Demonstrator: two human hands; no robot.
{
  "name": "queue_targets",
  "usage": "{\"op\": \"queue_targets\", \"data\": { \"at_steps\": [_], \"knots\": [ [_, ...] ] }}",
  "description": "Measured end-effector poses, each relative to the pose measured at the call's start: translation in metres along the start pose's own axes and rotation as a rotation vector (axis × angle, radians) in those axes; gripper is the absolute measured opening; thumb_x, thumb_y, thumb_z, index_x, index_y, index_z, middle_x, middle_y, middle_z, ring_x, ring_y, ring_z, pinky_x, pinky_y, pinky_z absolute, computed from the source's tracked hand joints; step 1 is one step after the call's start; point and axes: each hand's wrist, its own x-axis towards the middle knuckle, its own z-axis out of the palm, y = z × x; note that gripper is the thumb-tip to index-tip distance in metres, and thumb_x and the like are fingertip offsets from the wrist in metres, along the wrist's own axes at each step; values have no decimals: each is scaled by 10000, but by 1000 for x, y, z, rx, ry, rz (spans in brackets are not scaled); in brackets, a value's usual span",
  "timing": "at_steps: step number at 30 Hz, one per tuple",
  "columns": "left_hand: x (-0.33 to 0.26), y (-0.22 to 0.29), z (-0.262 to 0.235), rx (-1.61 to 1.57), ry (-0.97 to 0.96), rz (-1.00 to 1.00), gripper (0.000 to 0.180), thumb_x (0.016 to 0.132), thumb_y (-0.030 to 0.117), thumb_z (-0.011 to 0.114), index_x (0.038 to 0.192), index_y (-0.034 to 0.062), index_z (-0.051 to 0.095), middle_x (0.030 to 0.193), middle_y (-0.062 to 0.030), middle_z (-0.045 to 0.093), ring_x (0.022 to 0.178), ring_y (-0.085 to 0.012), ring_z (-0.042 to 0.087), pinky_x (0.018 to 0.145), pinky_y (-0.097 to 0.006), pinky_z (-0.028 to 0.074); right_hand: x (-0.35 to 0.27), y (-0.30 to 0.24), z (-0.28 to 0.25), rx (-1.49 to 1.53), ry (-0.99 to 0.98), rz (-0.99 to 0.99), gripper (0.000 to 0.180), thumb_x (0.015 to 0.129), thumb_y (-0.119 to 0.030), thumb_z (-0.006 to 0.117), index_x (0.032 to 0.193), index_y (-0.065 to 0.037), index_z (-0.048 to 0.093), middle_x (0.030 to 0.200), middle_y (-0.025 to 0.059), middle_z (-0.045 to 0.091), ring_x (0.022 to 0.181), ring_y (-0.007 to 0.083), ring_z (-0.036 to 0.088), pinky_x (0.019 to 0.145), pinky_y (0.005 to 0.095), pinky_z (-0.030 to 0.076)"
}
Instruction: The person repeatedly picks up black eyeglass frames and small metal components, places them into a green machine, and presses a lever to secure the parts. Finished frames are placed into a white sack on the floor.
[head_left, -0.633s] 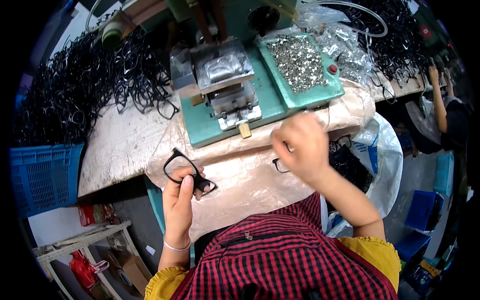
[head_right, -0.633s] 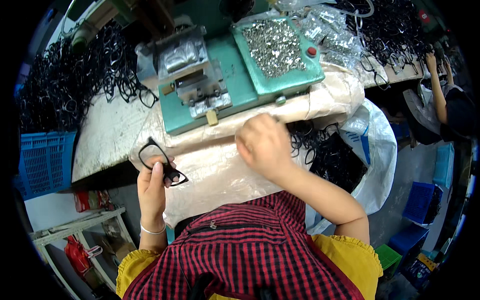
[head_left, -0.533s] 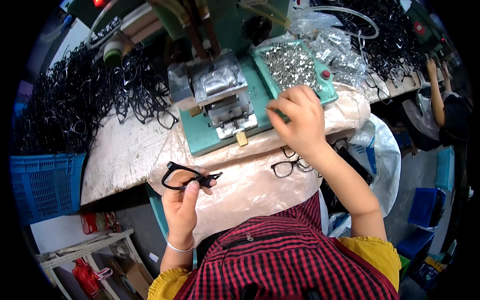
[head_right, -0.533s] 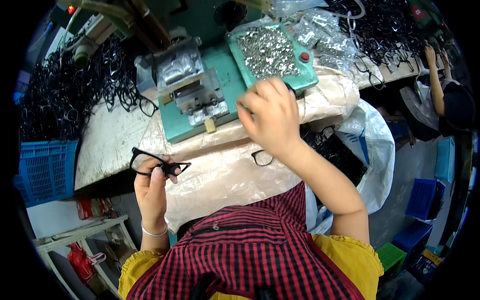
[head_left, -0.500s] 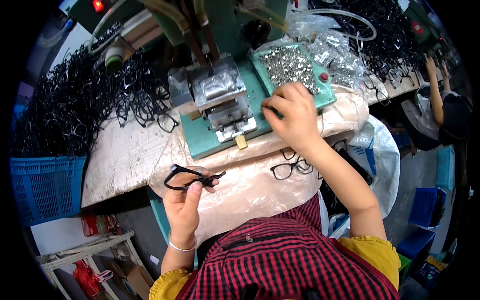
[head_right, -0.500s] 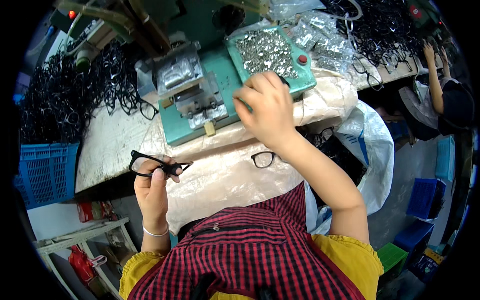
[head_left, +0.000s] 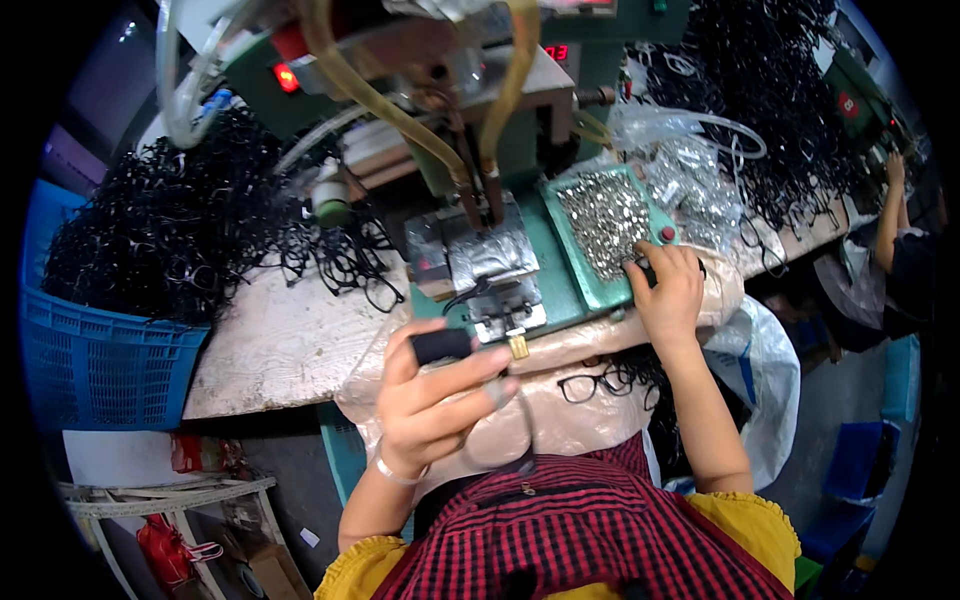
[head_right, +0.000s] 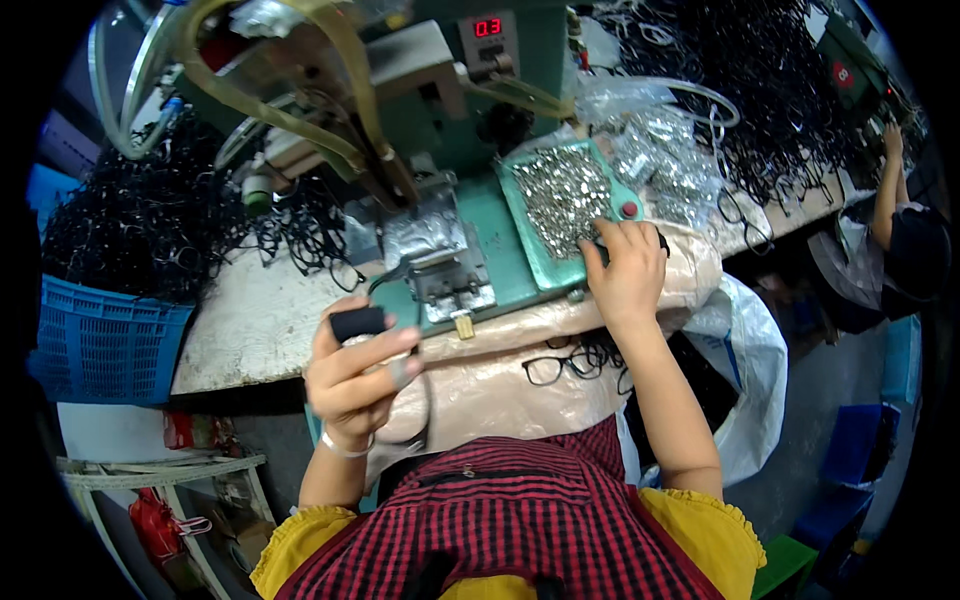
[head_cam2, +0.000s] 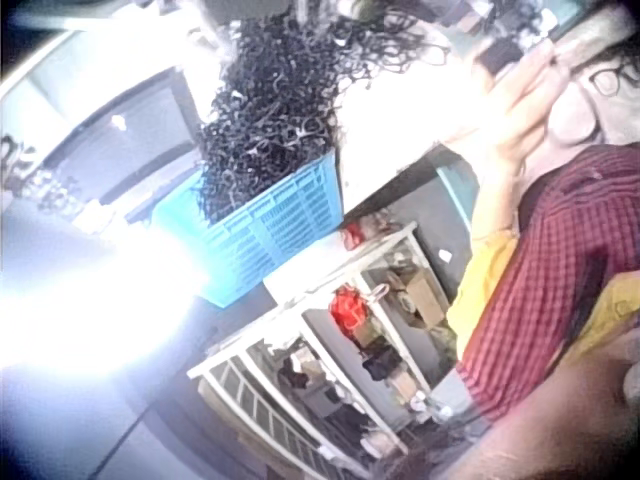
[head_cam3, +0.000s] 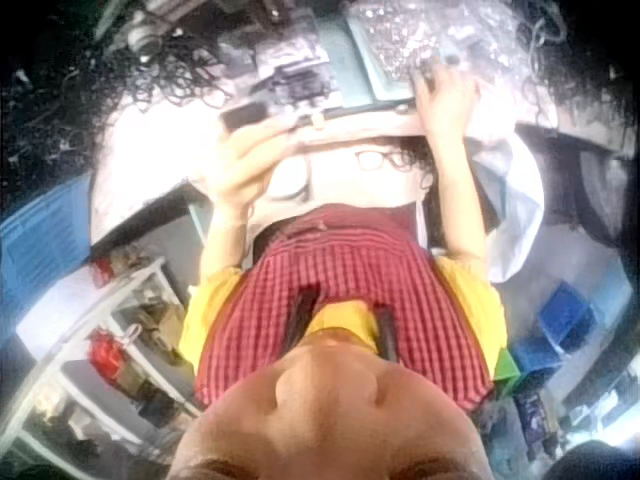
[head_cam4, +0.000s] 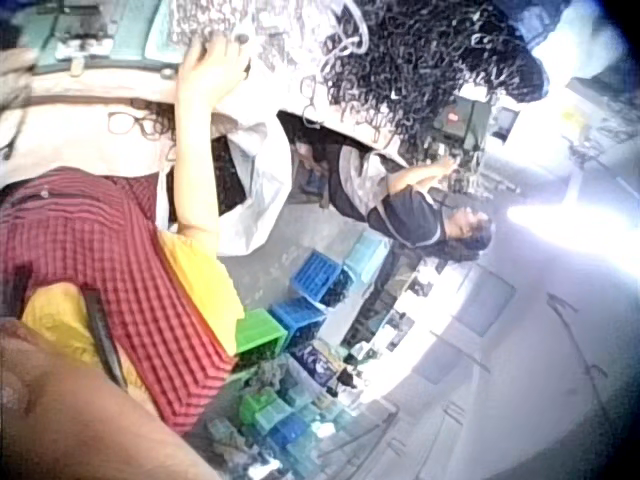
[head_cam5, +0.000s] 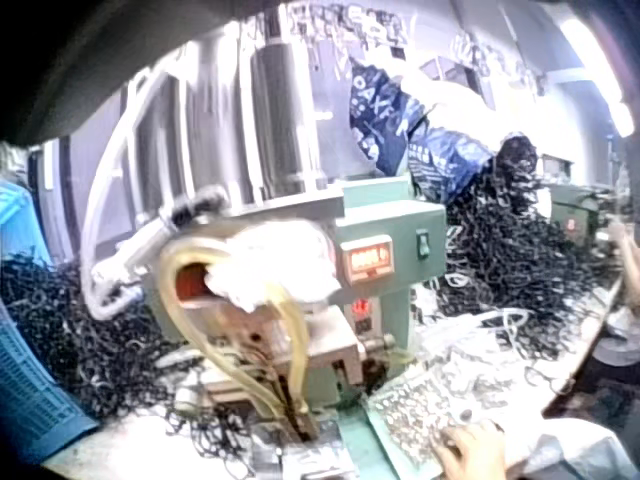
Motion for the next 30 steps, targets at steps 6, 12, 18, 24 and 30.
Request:
{"op": "queue_targets", "data": {
  "at_steps": [6, 12, 18, 24, 30],
  "knots": [
    [26, -29, 1, 39, -125, 96, 110, 746, 105, 712, 855, 117, 715, 1015, -52, 723, 847, -249, 654, 898, -469, 468, 42, -17, 10, 150, 13, 22, 71, 743, -106, 727, 799, -68, 709, 820, 106, 654, 831, 300, 592, 780, 383, 466],
    [33, -29, 0, 11, -205, 97, 173, 725, 100, 689, 891, 121, 734, 1035, -34, 724, 801, -224, 639, 888, -460, 475, 47, 1, 17, 424, -13, 323, 133, 802, -86, 690, 921, -38, 726, 909, 124, 695, 855, 270, 641, 796, 340, 488],
    [28, -31, -2, -39, -167, 82, 203, 749, 61, 686, 940, 120, 720, 1067, -20, 717, 620, -197, 480, 908, -450, 478, 46, -8, 19, 355, 10, 134, 95, 816, -58, 668, 904, -37, 698, 892, 111, 677, 858, 260, 631, 800, 346, 485],
    [-51, -18, -13, 296, 170, -218, 218, 795, 26, 646, 1003, 82, 674, 1172, -102, 659, 992, -270, 606, 1018, -440, 419, 29, -10, 18, 677, -5, 226, 93, 833, -8, 646, 921, -6, 677, 879, 70, 666, 842, 169, 623, 783, 283, 482],
    [-45, -133, -47, 885, -258, -214, 358, 712, -15, 604, 1043, 108, 663, 1397, -123, 493, 1120, -318, 532, 1095, -446, 333, 26, -18, 17, 639, -40, 212, 156, 818, -50, 691, 971, -21, 700, 932, 80, 687, 838, 173, 627, 799, 285, 481]
  ]
}}
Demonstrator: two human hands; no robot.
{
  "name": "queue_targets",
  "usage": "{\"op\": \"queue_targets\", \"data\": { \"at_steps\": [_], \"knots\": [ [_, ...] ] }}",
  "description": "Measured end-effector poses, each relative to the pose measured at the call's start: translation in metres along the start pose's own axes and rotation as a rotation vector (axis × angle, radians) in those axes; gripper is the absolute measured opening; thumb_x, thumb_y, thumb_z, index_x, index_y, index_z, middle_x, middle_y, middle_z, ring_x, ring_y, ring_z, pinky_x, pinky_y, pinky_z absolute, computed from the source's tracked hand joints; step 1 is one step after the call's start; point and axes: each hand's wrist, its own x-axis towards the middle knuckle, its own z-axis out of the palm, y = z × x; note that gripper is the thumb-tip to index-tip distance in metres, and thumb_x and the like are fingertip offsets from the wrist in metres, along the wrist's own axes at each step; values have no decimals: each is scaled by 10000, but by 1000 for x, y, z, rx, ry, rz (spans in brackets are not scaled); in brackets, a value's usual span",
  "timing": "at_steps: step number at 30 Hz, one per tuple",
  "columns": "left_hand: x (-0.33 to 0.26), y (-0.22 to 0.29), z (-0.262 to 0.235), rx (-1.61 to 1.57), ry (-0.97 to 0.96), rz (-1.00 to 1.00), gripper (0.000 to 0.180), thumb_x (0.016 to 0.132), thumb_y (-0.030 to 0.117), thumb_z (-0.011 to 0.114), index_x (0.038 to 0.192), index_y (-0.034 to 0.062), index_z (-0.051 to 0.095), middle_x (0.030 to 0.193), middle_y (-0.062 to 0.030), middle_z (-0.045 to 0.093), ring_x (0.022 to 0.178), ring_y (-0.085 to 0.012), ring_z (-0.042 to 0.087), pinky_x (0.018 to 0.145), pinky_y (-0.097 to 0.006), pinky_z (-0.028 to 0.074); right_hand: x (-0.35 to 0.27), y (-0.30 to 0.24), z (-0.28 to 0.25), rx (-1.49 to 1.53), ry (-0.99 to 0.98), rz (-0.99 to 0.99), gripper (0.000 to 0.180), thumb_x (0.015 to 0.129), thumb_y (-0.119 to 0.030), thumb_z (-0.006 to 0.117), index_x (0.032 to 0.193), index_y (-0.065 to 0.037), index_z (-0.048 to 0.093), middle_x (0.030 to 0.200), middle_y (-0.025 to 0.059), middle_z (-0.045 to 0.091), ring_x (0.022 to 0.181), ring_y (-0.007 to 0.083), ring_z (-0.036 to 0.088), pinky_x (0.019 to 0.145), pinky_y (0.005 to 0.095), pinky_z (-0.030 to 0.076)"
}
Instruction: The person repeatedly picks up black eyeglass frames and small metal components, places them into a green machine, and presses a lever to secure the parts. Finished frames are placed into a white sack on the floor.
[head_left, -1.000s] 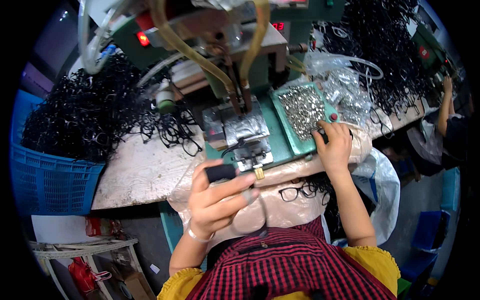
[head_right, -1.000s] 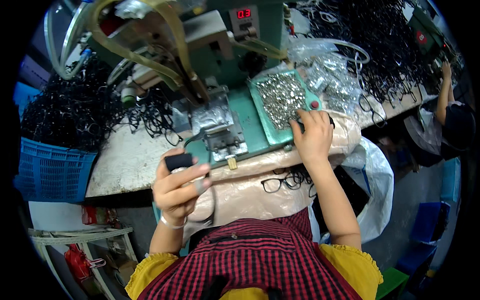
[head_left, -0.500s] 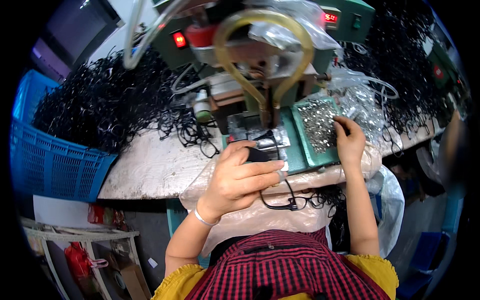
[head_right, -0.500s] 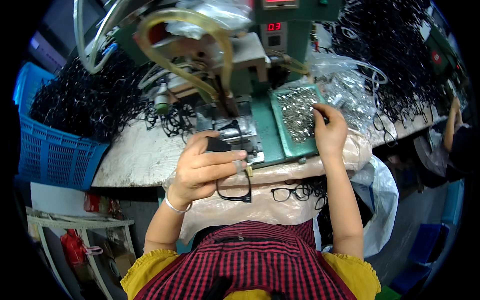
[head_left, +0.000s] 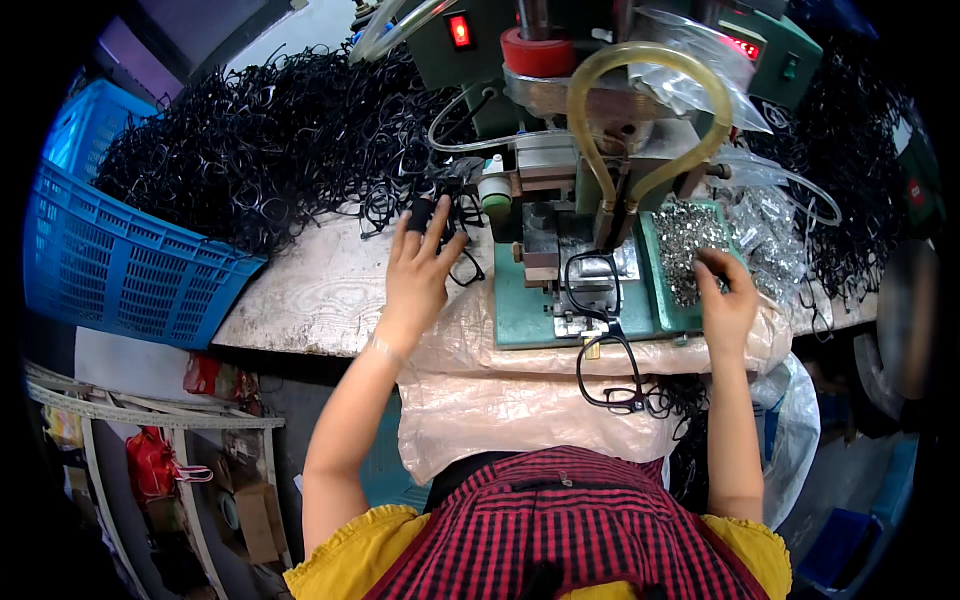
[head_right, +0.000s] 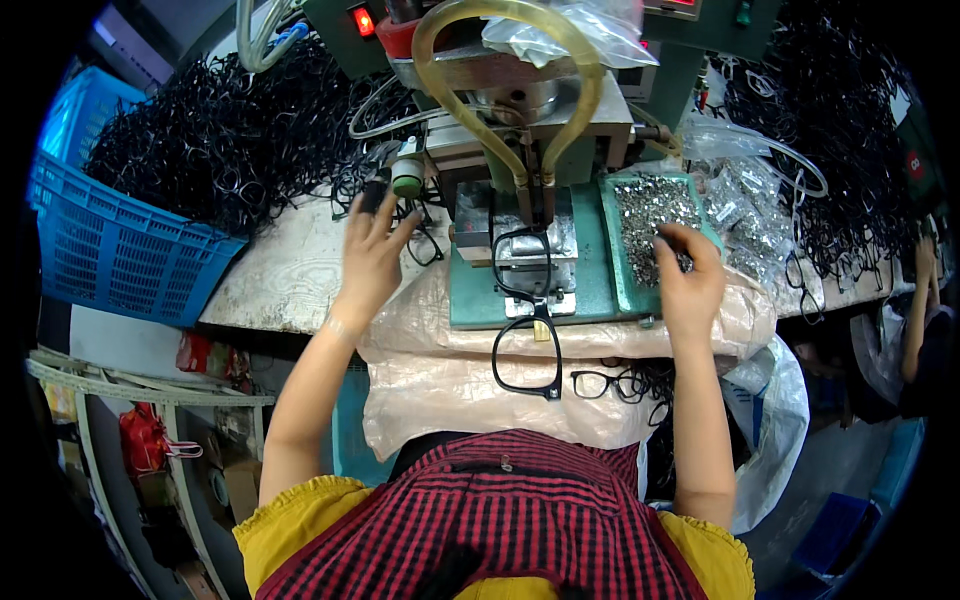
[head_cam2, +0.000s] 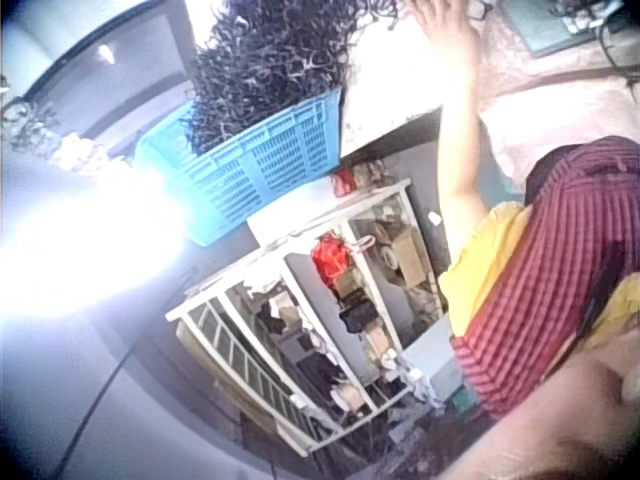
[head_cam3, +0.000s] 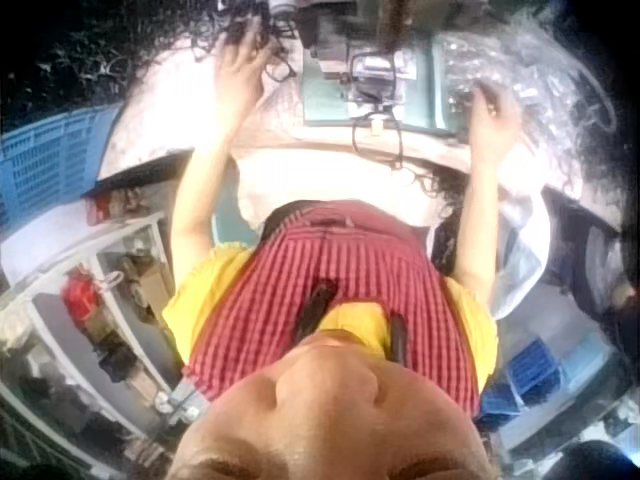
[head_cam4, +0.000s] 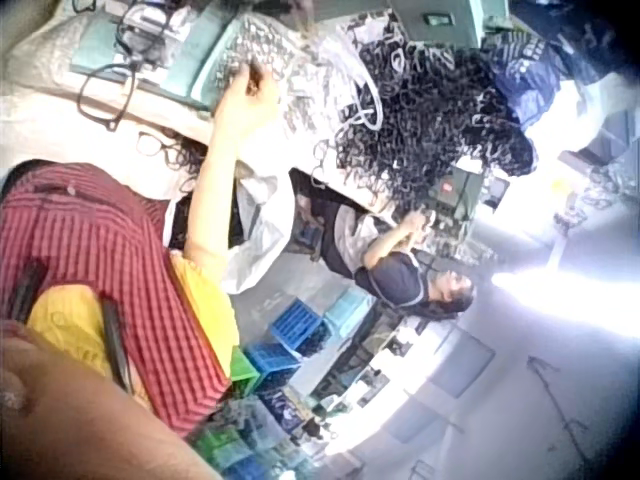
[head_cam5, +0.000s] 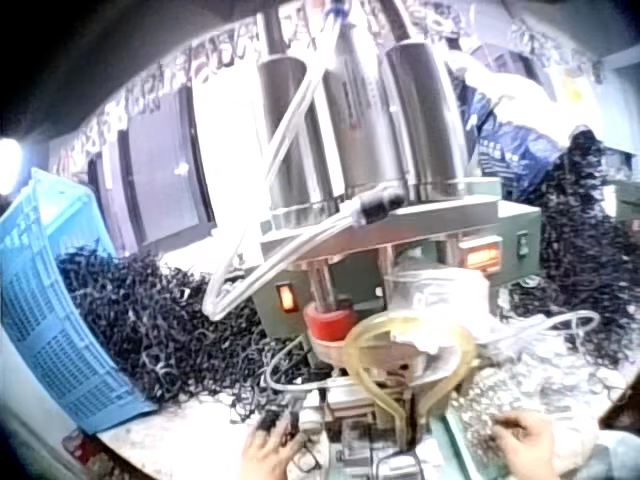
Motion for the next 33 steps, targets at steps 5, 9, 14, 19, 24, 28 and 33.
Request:
{"op": "queue_targets", "data": {
  "at_steps": [5, 9, 14, 19, 24, 28, 33],
  "knots": [
    [-15, -43, 52, -430, 134, -286, 319, 730, -27, 658, 1034, 69, 658, 1333, -138, 552, 1084, -307, 553, 1017, -402, 412, 2, -13, 15, 35, 31, 19, 138, 813, -48, 684, 946, -11, 696, 870, 78, 681, 812, 175, 629, 777, 284, 485],
    [-11, -46, 42, -926, 570, -621, 185, 915, 75, 630, 1076, -12, 654, 1127, -87, 659, 1044, -179, 587, 924, -290, 441, 7, -2, 3, 4, -3, 36, 132, 814, -43, 678, 941, -9, 694, 866, 83, 682, 809, 182, 634, 765, 289, 489],
    [-45, -49, 63, -1461, 436, -1484, 210, 935, 121, 608, 1108, 9, 649, 840, -5, 608, 712, -102, 534, 620, -231, 404, 15, 3, 10, -222, 7, -119, 154, 781, -33, 693, 935, -21, 696, 873, 116, 674, 792, 249, 631, 750, 331, 489],
    [-58, -37, 27, -1472, 479, -1251, 199, 951, 104, 578, 1131, 20, 591, 885, -35, 609, 753, -122, 586, 601, -215, 435, -25, 5, -25, -255, 87, -82, 130, 778, -10, 678, 907, -17, 690, 844, 99, 659, 811, 232, 620, 784, 334, 486],
    [-22, 0, -8, -1640, 466, -1064, 153, 1005, 174, 507, 1049, 32, 544, 913, -68, 604, 732, -152, 594, 581, -218, 443, -27, -49, -23, -16, -77, -58, 120, 760, 1, 663, 873, -16, 699, 869, 100, 678, 846, 235, 623, 797, 323, 464],
    [1, 21, 16, -1459, 462, -877, 171, 1009, 201, 507, 1026, 35, 543, 909, -75, 618, 737, -172, 650, 611, -242, 503, 8, -94, 27, 198, -105, -208, 220, 731, -14, 696, 949, -38, 689, 892, 94, 673, 837, 229, 625, 771, 321, 478],
    [-24, 44, 30, -1573, 492, -1038, 141, 969, 120, 570, 1064, 18, 544, 941, -115, 634, 770, -225, 662, 633, -299, 554, 1, -96, 62, 478, -103, 51, 391, 759, -11, 691, 1132, 37, 584, 900, 82, 674, 868, 141, 641, 833, 269, 474]
  ]
}}
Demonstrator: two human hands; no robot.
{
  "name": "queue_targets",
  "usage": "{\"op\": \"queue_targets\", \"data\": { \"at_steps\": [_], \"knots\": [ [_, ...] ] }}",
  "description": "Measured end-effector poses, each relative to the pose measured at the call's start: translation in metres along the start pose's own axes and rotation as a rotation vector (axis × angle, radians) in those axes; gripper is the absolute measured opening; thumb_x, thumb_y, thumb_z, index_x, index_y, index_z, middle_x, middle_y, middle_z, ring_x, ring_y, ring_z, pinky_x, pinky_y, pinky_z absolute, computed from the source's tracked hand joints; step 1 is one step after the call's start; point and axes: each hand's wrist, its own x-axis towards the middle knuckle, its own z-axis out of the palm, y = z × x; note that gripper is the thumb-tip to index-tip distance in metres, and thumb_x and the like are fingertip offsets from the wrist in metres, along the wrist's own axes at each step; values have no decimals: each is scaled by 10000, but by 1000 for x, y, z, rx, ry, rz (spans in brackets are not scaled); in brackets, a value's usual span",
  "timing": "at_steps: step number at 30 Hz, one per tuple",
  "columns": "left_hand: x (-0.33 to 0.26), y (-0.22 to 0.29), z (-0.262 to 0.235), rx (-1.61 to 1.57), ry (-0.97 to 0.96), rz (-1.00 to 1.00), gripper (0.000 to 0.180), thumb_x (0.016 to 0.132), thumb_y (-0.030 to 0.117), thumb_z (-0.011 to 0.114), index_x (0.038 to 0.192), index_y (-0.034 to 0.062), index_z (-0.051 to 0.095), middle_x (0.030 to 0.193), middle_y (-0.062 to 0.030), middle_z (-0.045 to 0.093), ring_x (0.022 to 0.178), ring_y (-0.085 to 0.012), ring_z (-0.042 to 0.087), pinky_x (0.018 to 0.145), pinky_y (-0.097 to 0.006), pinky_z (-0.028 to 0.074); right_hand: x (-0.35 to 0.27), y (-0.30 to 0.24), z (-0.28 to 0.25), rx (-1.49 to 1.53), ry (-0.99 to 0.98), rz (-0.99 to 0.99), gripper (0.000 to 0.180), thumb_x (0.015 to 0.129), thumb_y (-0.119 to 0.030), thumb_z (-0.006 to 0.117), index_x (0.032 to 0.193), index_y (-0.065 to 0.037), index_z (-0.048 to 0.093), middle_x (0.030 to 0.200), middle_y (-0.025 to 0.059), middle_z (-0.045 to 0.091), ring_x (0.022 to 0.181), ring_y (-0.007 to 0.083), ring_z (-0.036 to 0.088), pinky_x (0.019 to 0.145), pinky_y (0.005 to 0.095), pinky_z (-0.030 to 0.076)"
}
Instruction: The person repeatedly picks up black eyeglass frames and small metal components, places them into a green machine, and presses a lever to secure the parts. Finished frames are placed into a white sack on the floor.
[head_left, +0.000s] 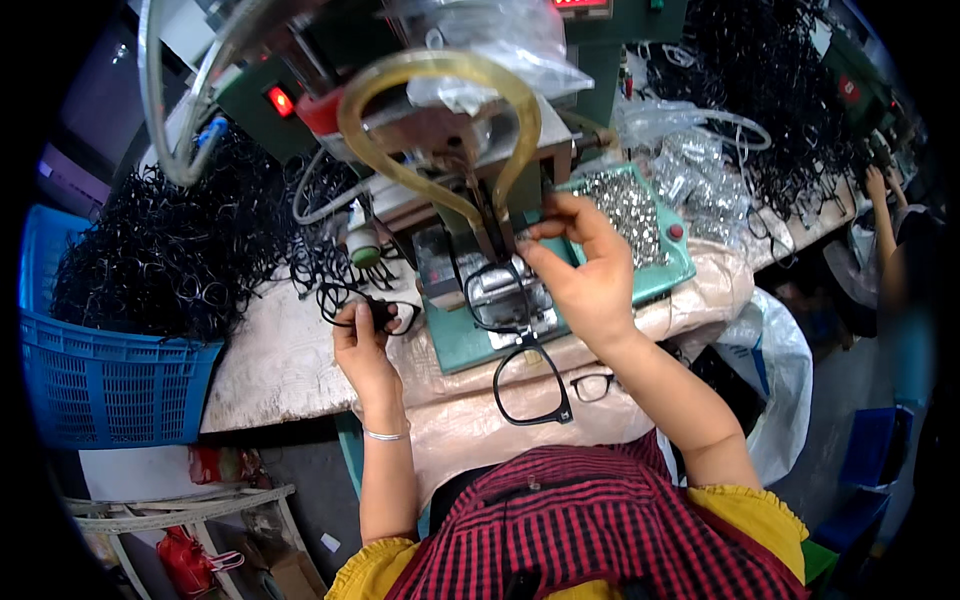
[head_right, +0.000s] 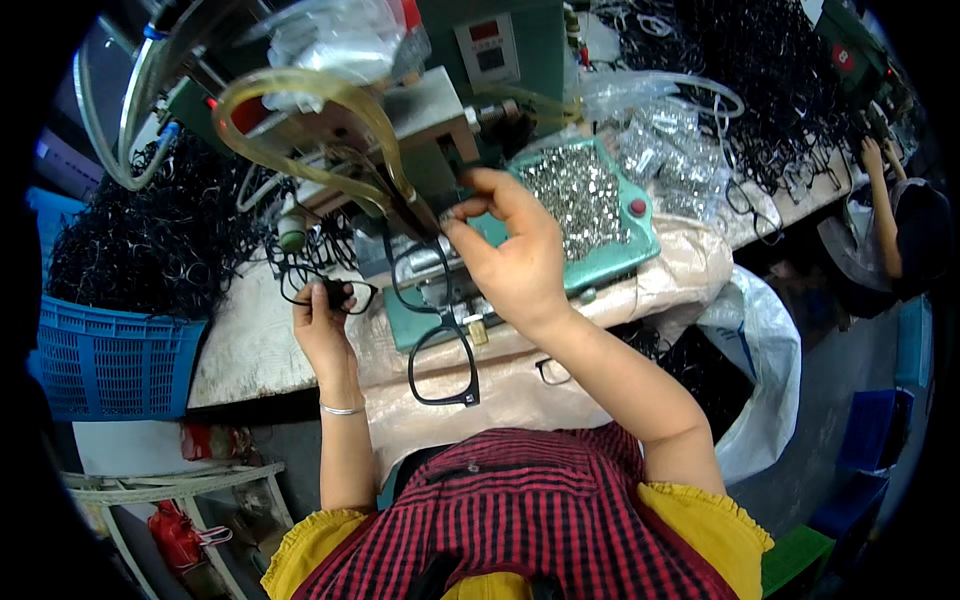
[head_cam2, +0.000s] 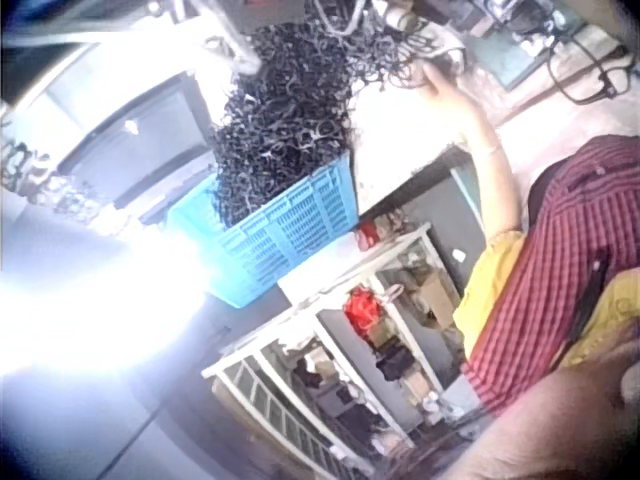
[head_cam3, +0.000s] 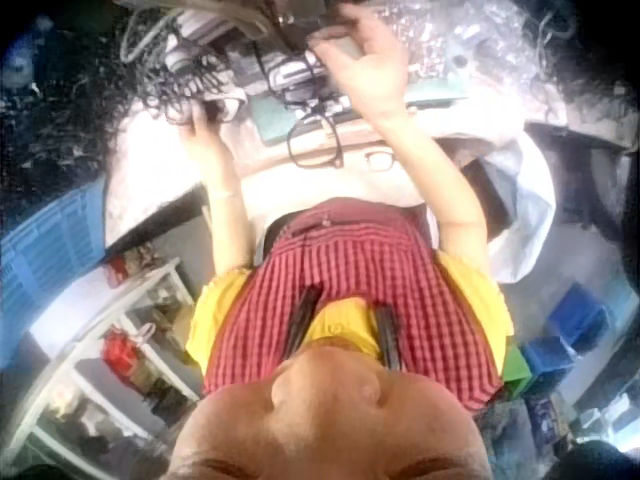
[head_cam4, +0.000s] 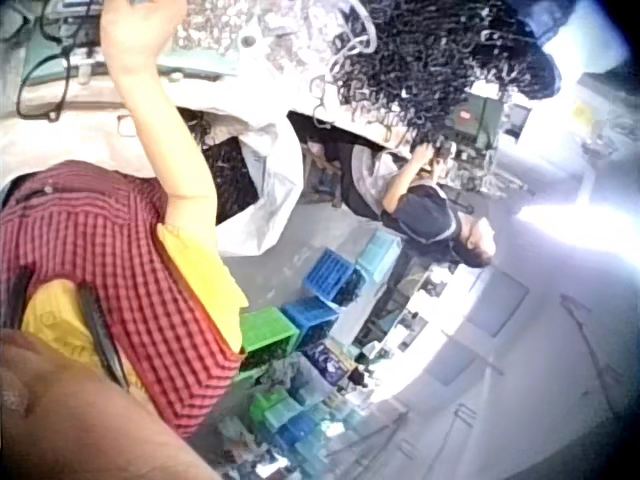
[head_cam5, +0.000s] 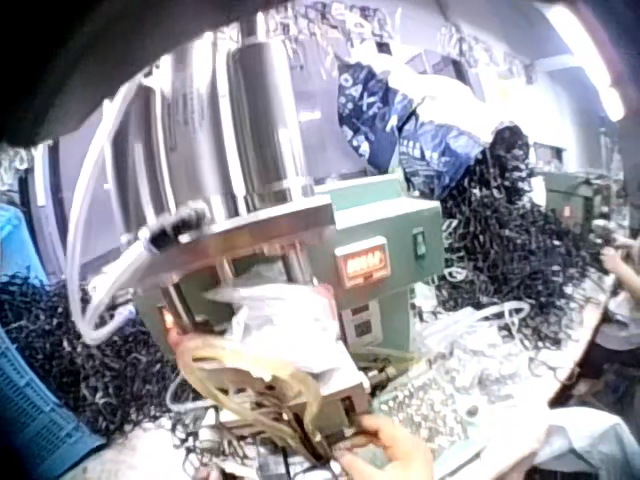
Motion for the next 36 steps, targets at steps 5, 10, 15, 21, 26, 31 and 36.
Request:
{"op": "queue_targets", "data": {
  "at_steps": [5, 10, 15, 21, 26, 31, 36],
  "knots": [
    [-18, 90, 65, -215, -351, 486, 111, 965, 73, 541, 1064, 24, 535, 979, -166, 633, 835, -294, 664, 632, -364, 577, 1, -8, -4, 56, -66, 42, 486, 762, 1, 695, 1219, 26, 529, 852, 42, 679, 869, 96, 621, 875, 253, 452],
    [-10, 125, 95, -27, -473, 745, 136, 975, 111, 530, 1085, 37, 501, 1060, -180, 589, 919, -278, 633, 713, -397, 585, -2, -28, 11, 232, -98, 148, 534, 764, 17, 682, 1260, 26, 487, 994, 92, 669, 944, 129, 623, 923, 277, 437],
    [-38, 108, 92, 332, -543, 870, 85, 852, 56, 660, 775, 90, 674, 800, -65, 734, 777, -155, 696, 686, -294, 438, -15, -37, -17, 52, -244, 86, 456, 782, -21, 649, 1228, -8, 552, 1168, 141, 630, 1134, 222, 591, 985, 334, 434],
    [-44, 83, 96, 587, -965, 1059, 146, 736, 76, 742, 868, 106, 686, 974, -64, 717, 774, -233, 637, 831, -440, 488, 7, 52, -95, -998, 15, -141, 251, 751, -161, 719, 980, -59, 708, 1235, 187, 591, 1233, 385, 480, 1042, 465, 375],
    [-46, 82, 97, 586, -952, 1062, 157, 716, 95, 762, 855, 100, 688, 972, -56, 717, 751, -226, 622, 799, -422, 485, -2, 71, -110, -979, 71, -172, 184, 700, -164, 757, 864, -88, 720, 1218, 146, 607, 1201, 343, 514, 1005, 428, 410],
    [-49, 86, 92, 610, -921, 1057, 205, 716, 117, 780, 903, 113, 695, 971, -56, 722, 750, -217, 618, 798, -420, 479, 8, 59, -84, -871, -78, -419, 125, 726, -123, 707, 824, -73, 647, 1154, 102, 617, 1181, 315, 529, 930, 447, 439],
    [-81, 58, 61, 700, -751, 938, 295, 718, 85, 716, 1007, 73, 656, 1168, -109, 667, 971, -323, 637, 918, -461, 473, 7, 76, -92, -978, -33, -315, 128, 706, -83, 632, 821, -34, 605, 906, 166, 623, 919, 370, 575, 756, 475, 449]
  ]
}}
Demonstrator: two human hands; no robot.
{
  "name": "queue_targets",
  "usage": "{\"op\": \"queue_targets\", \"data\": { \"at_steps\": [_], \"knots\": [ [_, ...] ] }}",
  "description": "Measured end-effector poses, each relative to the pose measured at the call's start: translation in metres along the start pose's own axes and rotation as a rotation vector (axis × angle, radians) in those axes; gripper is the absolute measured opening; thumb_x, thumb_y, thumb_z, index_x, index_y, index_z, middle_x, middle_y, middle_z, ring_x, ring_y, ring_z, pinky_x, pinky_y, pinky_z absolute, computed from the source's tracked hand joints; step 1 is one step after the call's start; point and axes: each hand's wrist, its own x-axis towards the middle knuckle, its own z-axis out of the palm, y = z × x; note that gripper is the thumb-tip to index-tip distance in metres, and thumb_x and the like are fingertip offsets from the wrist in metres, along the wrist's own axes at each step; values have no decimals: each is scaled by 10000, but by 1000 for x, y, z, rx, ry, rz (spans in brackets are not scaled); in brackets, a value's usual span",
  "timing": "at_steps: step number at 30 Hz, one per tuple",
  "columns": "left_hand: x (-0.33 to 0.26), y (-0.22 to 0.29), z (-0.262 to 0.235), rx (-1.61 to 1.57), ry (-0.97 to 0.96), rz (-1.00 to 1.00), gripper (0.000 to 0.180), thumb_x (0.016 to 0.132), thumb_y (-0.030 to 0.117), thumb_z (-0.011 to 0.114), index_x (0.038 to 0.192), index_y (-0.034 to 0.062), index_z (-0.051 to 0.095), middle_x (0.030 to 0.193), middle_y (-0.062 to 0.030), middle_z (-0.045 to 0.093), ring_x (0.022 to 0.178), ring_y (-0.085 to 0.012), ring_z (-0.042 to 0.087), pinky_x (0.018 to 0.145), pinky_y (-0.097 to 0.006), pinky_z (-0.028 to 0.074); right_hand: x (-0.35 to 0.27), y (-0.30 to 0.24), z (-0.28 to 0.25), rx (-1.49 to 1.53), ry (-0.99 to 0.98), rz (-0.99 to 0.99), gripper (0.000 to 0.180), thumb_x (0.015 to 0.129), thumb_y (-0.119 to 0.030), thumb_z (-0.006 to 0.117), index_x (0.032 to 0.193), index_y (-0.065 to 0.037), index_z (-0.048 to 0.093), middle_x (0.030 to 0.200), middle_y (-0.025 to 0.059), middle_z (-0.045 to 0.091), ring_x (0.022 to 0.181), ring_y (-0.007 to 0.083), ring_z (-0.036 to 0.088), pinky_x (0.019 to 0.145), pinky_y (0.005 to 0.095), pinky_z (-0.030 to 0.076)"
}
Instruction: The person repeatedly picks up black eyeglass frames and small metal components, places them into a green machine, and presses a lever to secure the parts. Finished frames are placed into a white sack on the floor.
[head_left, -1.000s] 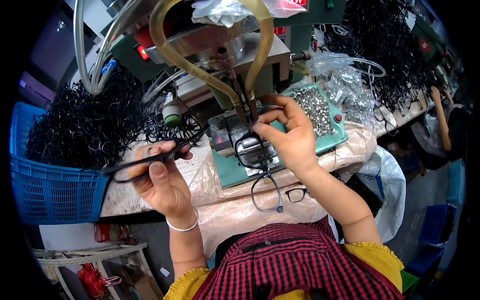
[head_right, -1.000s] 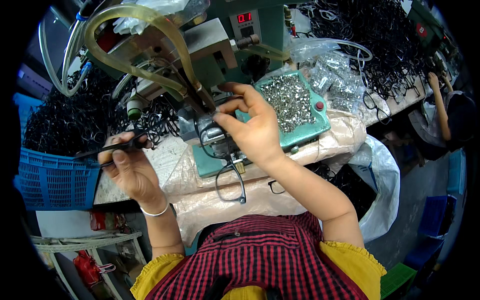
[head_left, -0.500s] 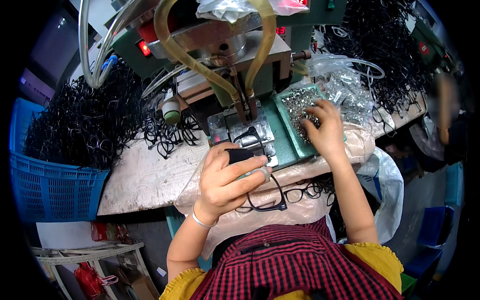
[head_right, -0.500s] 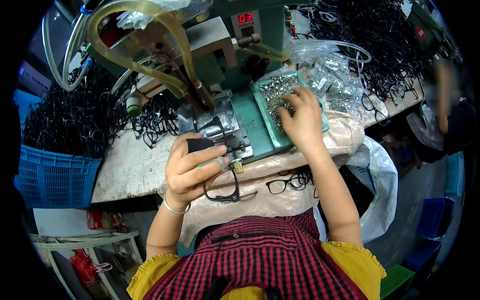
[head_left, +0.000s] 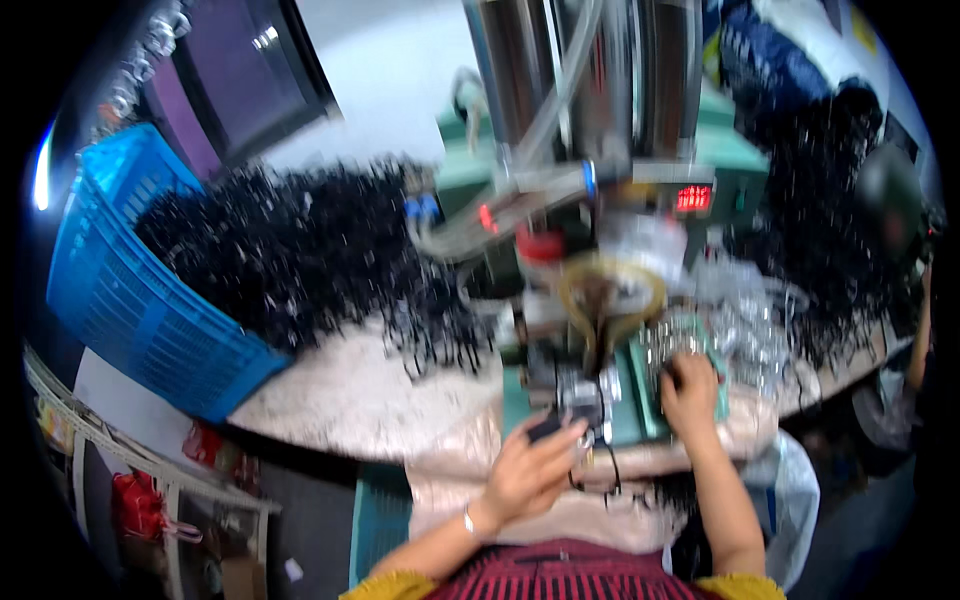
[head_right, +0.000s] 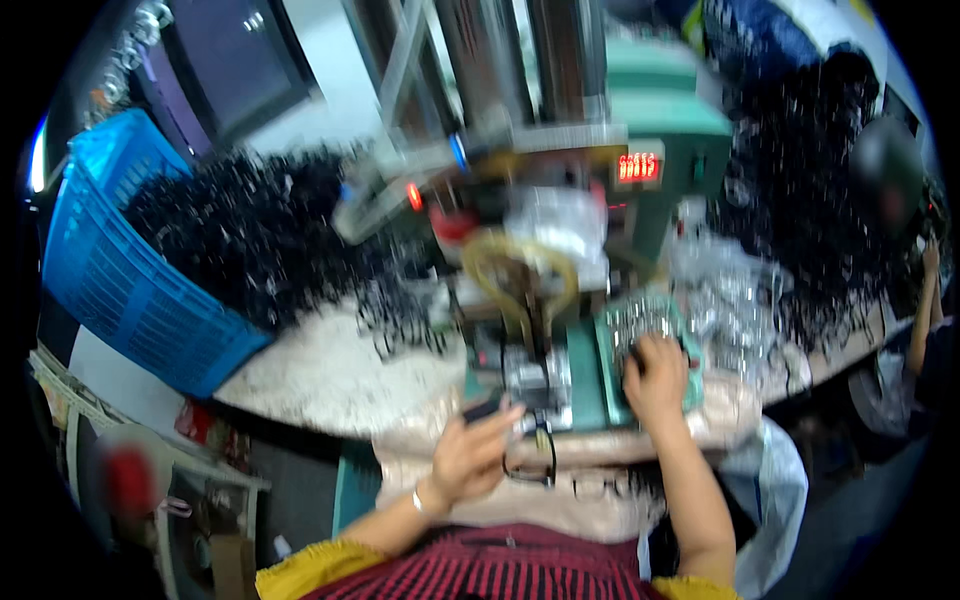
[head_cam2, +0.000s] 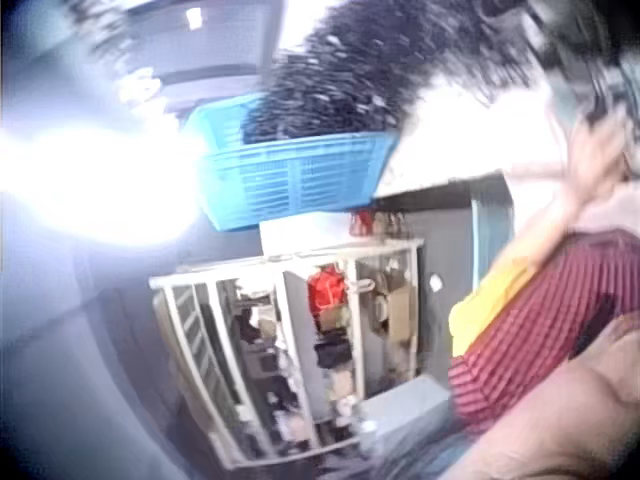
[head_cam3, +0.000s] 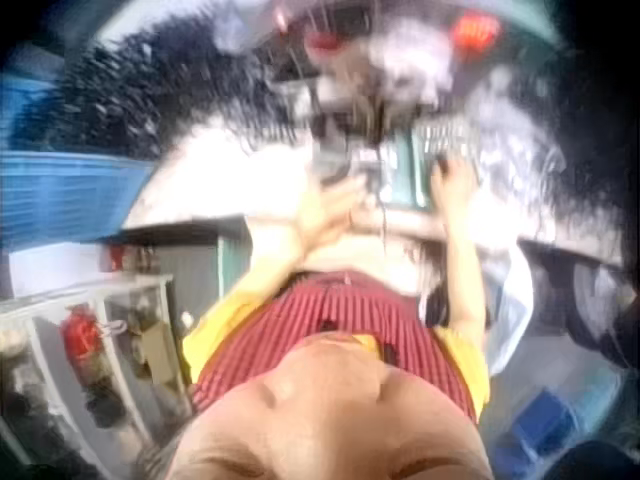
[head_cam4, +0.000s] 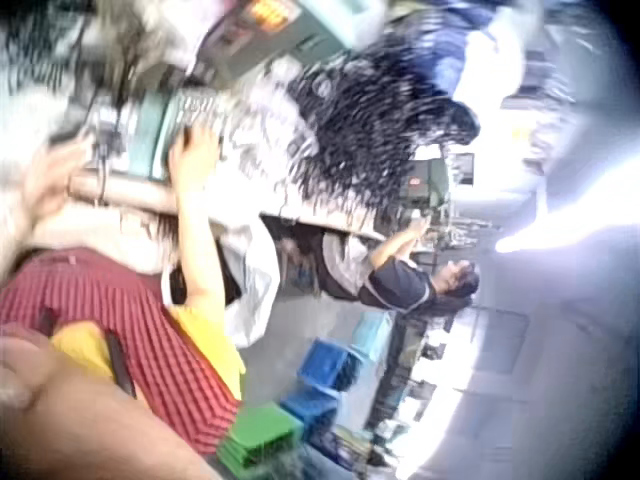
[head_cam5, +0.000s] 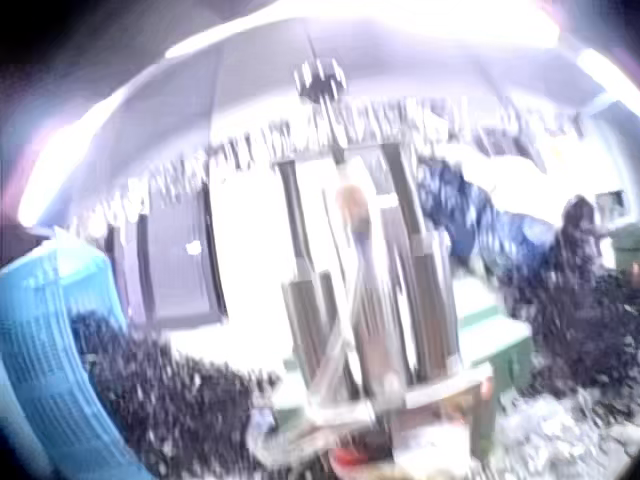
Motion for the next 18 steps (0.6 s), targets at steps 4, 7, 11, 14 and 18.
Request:
{"op": "queue_targets", "data": {
  "at_steps": [4, 7, 11, 14, 18],
  "knots": [
    [-26, -44, -49, 440, 445, -180, 132, 821, 132, 666, 908, 34, 654, 989, -175, 674, 886, -323, 623, 830, -434, 475, 1, 1, -6, 50, 21, 43, 80, 653, -120, 626, 659, -65, 570, 744, 140, 594, 781, 357, 575, 683, 469, 442],
    [1, -121, -100, 486, 493, -338, 197, 860, 174, 650, 931, -8, 622, 1046, -146, 629, 1004, -348, 563, 899, -438, 424, 7, -17, -25, -5, 79, 32, 128, 666, -134, 639, 770, -70, 602, 759, 141, 617, 784, 353, 587, 698, 474, 453],
    [-1, -211, -88, 988, 145, -613, 298, 869, 274, 653, 991, 4, 626, 1216, -181, 570, 1094, -380, 499, 937, -461, 400, 5, -11, -6, 119, 181, 168, 190, 725, -115, 624, 902, -47, 618, 810, 174, 630, 821, 369, 591, 750, 469, 462],
    [-83, -292, -61, 903, -6, -663, 350, 887, 272, 624, 1084, -18, 611, 1313, -273, 474, 1124, -422, 465, 951, -504, 384, -1, -9, 21, 212, 70, 181, 169, 774, -115, 636, 931, -53, 649, 881, 135, 644, 873, 346, 591, 785, 452, 473],
    [-61, -268, -59, 537, -397, -777, 283, 922, 164, 548, 1080, -67, 592, 1179, -279, 543, 1059, -444, 501, 917, -475, 413, 1, -14, 5, 275, 64, 201, 135, 792, -101, 601, 891, -49, 678, 859, 129, 666, 893, 331, 610, 813, 435, 477]
  ]
}}
